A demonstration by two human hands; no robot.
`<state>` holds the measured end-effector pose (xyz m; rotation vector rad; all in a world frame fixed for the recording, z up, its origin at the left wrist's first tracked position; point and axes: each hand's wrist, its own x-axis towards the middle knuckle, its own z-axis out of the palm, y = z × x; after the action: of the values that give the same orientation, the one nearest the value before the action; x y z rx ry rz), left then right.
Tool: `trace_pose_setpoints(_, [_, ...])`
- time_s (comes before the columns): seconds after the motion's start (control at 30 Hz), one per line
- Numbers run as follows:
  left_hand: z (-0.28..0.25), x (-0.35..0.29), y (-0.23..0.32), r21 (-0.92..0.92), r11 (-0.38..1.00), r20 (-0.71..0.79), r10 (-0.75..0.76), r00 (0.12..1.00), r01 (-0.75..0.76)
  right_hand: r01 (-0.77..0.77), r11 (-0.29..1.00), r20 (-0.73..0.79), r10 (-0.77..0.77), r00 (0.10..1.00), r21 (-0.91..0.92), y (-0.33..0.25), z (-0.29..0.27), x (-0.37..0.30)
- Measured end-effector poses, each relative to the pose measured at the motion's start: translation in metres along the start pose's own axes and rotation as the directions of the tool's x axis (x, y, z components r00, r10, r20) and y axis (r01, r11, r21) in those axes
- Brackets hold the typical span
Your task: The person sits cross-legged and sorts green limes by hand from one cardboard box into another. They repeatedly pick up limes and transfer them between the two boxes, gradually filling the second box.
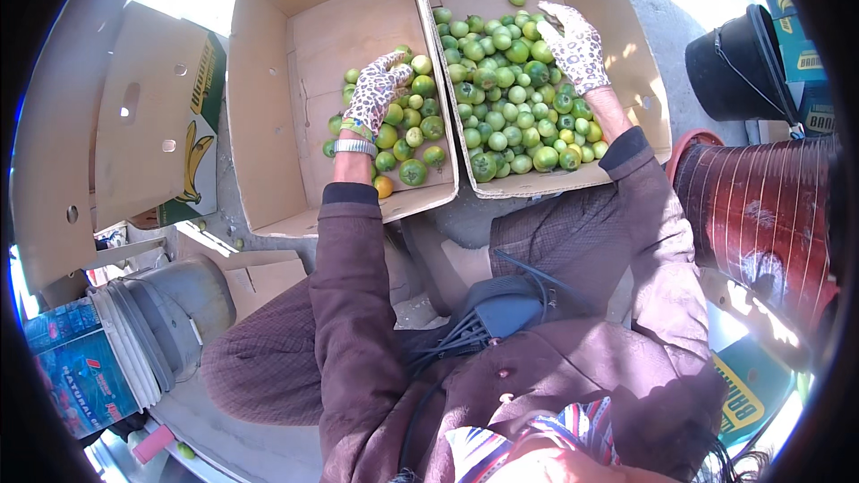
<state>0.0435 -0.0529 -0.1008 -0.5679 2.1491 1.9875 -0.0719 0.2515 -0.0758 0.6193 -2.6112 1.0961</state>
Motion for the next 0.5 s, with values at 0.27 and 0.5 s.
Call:
trace_pose_setpoints(0.27, [-0.012,0.004,-0.003,0.008,1.0,-0.108,0.029,0.994,-0.029,-0.328,0.856,0.056,0.38,0.923,-0.4,0.121,-0.017,-0.002])
trace_pose_setpoints(0.5, [-0.011,-0.001,0.004,-0.162,0.987,-0.151,-0.001,0.989,-0.024,0.185,0.752,0.451,0.164,0.877,-0.633,0.102,0.016,0.021])
